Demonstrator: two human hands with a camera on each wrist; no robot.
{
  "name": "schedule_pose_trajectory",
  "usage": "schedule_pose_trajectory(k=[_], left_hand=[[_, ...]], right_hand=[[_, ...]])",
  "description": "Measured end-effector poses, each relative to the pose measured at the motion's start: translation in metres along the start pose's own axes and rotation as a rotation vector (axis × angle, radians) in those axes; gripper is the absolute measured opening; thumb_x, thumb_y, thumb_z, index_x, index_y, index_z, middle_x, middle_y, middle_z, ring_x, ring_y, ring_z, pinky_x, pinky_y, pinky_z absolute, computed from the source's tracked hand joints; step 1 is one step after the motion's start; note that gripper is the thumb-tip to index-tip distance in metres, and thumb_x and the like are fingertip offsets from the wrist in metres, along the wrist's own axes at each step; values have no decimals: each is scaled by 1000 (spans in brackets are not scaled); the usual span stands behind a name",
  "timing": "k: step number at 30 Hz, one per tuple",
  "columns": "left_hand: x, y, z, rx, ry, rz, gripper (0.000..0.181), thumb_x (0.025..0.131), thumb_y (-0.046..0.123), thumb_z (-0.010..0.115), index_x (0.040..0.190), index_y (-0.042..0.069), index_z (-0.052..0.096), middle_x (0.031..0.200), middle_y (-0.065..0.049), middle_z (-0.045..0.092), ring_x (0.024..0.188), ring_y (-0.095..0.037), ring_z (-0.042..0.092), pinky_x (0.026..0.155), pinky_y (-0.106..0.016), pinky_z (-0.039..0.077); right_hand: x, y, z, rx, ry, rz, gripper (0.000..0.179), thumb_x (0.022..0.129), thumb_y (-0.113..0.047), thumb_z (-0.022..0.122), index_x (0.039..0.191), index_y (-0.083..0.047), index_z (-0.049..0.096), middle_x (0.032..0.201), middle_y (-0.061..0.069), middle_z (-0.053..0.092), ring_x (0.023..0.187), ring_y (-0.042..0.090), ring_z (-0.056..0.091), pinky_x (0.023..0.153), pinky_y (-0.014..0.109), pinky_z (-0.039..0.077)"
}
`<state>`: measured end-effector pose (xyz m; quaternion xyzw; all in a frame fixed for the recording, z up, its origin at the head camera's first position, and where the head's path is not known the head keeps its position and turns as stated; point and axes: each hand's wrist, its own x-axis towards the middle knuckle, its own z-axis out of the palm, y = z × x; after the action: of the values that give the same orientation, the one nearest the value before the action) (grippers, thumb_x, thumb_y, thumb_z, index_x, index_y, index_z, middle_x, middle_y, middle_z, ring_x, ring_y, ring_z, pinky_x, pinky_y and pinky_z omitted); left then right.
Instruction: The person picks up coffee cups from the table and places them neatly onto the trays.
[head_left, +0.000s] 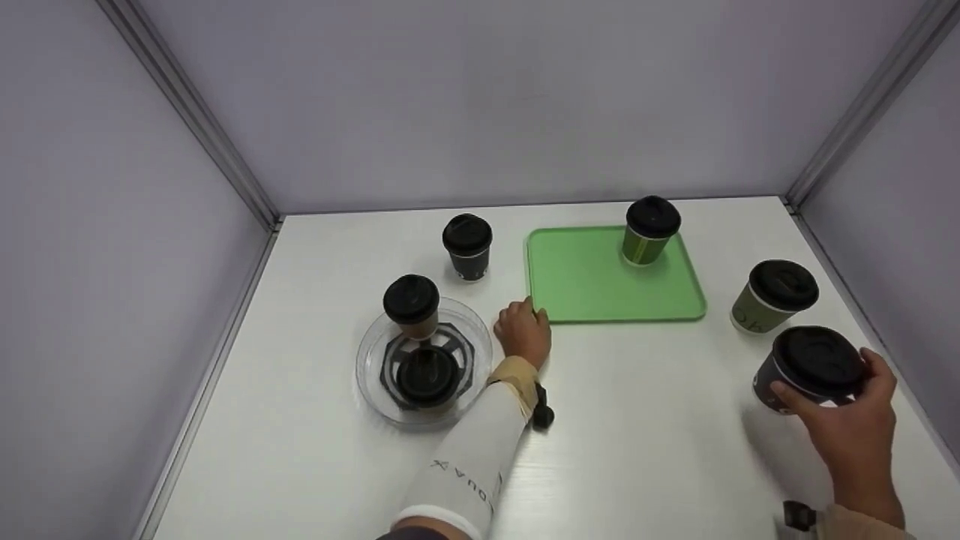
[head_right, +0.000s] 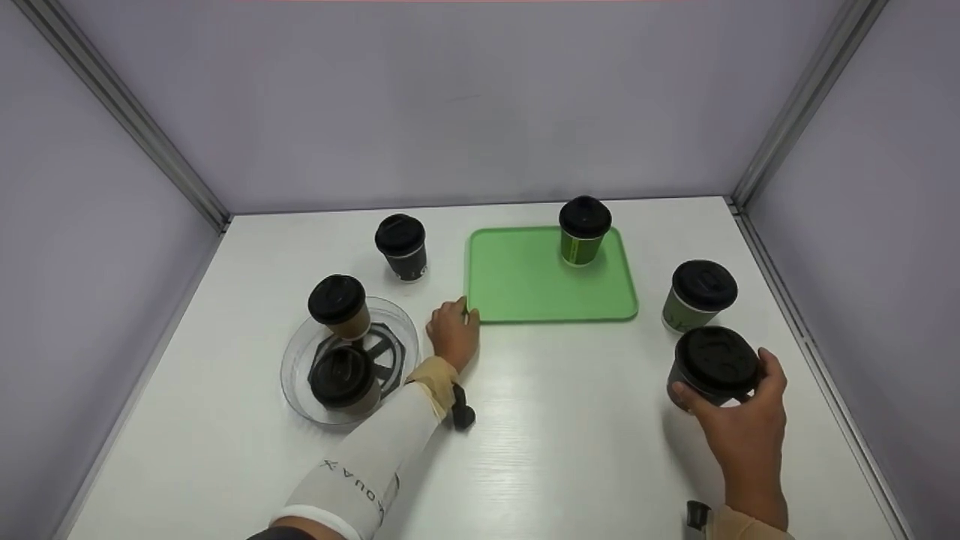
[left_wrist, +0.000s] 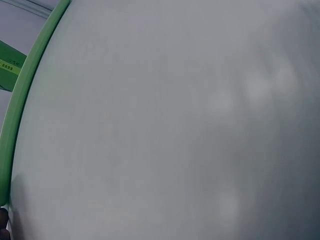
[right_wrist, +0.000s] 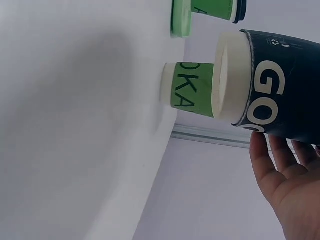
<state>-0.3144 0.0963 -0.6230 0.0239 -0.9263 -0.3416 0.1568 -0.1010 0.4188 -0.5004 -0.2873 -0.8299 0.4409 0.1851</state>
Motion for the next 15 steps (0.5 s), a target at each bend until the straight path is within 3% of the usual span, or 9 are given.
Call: schedule_pose_trajectory(k=[9, 15], left_hand=[[0, -3, 2, 21, -3, 4, 31, 92, 27, 65, 118, 11, 70, 103, -6, 66, 101, -27, 58, 87, -46, 41], [1, -4, 3, 3, -11, 6, 31, 92, 27, 64, 118, 10, 70, 103, -6, 66, 101, -28, 58, 88, -46, 40]], right_hand=[[10, -19, 9, 54, -8, -39, 110, 69, -19, 90, 153, -22, 18, 152, 9, 33, 135, 15, 35, 109, 37, 31], [15, -35, 17, 106, -2, -114, 107, 68, -15, 90, 151, -23, 22, 149, 6, 37, 131, 12, 38, 107, 34, 34]])
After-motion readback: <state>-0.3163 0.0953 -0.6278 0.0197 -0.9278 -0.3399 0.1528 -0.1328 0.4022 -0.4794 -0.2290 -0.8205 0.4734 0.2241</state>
